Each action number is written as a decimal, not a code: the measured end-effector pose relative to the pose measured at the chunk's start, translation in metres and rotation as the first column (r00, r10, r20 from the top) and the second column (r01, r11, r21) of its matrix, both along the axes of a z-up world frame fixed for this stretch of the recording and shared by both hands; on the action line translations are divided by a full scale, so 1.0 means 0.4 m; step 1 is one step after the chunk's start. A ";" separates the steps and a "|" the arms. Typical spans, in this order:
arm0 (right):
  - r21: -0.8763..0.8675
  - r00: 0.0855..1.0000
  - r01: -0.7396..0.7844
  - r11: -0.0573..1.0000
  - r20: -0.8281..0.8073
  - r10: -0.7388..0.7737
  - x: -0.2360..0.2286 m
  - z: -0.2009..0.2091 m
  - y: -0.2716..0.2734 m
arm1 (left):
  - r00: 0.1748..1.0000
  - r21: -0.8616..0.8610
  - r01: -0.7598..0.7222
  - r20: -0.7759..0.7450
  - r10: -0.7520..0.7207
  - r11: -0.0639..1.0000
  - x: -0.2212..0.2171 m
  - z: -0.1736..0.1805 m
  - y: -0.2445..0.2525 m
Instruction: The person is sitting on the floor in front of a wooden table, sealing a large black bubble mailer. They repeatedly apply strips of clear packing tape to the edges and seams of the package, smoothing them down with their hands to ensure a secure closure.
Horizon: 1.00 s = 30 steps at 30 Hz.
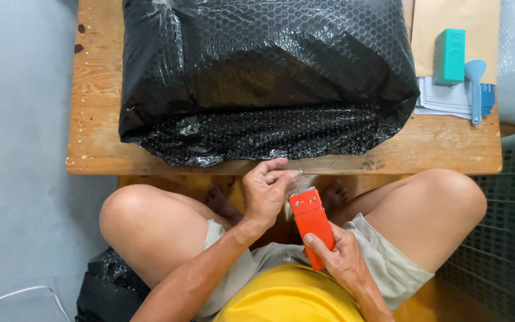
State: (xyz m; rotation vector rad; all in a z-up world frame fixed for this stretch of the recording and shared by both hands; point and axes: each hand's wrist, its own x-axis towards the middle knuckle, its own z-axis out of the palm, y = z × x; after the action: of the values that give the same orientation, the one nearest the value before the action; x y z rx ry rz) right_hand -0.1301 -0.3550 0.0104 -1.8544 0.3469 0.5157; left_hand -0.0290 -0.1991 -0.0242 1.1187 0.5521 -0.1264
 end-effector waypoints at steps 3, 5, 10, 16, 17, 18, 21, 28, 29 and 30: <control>0.023 0.998 -0.049 0.999 -0.043 0.050 -0.013 -0.013 0.001 | 0.999 0.084 -0.031 0.045 0.027 0.996 0.037 0.019 0.035; -0.009 0.999 -0.052 0.999 -0.015 0.052 -0.013 -0.027 -0.002 | 0.998 0.137 -0.010 0.068 0.001 0.990 0.033 0.032 0.035; -0.082 0.995 -0.092 0.992 0.025 0.094 -0.030 -0.048 -0.016 | 0.994 0.211 -0.001 0.111 -0.022 0.978 0.025 0.035 0.031; -0.091 0.998 -0.045 0.995 -0.054 0.041 -0.018 -0.048 -0.010 | 0.988 0.306 0.022 0.138 -0.067 0.952 0.007 0.059 0.026; -0.089 0.999 -0.037 0.995 -0.044 0.033 -0.014 -0.046 -0.009 | 0.975 0.360 0.020 0.199 -0.097 0.933 -0.002 0.065 0.024; -0.088 0.999 -0.028 0.996 -0.034 0.025 -0.010 -0.044 -0.007 | 0.957 0.413 0.013 0.259 -0.131 0.911 -0.010 0.070 0.022; -0.108 0.994 0.013 0.994 -0.105 -0.024 0.006 -0.022 0.008 | 0.920 0.402 -0.017 0.364 -0.143 0.916 -0.034 0.082 0.005; -0.083 0.994 0.079 0.993 -0.071 -0.085 0.032 -0.067 0.008 | 0.460 0.599 -0.202 0.756 -0.465 0.775 -0.053 0.060 0.020; -0.012 0.995 0.078 0.997 -0.056 -0.078 0.035 -0.069 0.005 | 0.327 0.621 -0.268 0.778 -0.537 0.737 -0.053 0.056 0.021; 0.059 0.997 0.074 0.996 -0.039 -0.072 0.038 -0.071 0.001 | 0.189 0.628 -0.338 0.775 -0.603 0.701 -0.051 0.051 0.022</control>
State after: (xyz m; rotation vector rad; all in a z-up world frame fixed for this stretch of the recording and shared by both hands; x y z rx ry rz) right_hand -0.1149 -0.3544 -0.0181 -1.7693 0.4179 0.5051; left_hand -0.0495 -0.1905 -0.0037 1.7314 -0.8790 0.7390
